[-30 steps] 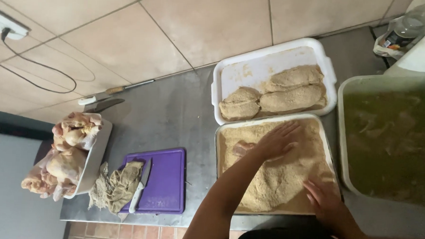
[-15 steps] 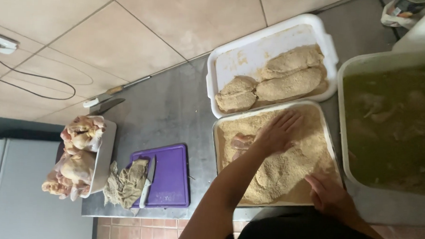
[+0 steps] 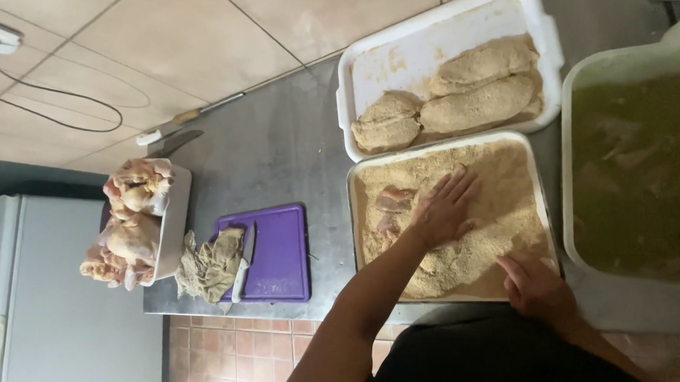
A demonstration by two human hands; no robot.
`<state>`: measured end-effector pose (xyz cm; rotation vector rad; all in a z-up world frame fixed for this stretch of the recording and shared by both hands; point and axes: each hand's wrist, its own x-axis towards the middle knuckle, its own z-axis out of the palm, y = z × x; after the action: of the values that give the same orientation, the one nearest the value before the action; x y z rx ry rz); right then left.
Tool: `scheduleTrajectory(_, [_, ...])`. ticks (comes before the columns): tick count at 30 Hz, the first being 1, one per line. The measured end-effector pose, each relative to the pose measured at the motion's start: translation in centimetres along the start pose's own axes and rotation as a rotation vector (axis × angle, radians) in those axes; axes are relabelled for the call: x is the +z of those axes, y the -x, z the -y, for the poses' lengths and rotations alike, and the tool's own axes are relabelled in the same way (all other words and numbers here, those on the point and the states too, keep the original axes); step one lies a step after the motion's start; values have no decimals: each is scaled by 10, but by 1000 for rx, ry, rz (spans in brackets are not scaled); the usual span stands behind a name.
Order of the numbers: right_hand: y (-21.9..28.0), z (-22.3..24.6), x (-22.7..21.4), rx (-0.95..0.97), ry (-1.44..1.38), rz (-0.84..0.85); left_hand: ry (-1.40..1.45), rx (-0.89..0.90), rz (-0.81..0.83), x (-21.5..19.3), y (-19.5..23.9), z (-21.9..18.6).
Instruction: Breading chicken cutlets by dipping them in a liquid mixture and coating them with breadcrumbs on a stainless steel counter.
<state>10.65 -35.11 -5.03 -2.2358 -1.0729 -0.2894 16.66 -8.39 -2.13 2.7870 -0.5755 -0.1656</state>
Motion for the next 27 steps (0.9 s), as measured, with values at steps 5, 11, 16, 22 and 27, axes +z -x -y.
scheduleTrajectory(5, [0, 4, 1, 54, 31, -4, 0, -31, -25, -14, 18, -34])
scheduleTrajectory(11, [-9, 9, -2, 116, 51, 62, -650, -41, 57, 7, 23, -46])
scheduleTrajectory(16, [-22, 22, -5, 35, 343, -166, -118, 57, -424, 9, 24, -52])
scheduleTrajectory(22, [-96, 12, -8, 484, -171, 193, -18, -217, -477, -7, 75, -26])
scheduleTrajectory(27, [-170, 5, 22, 581, 69, 210, 129, -541, -468, -41, 150, -20])
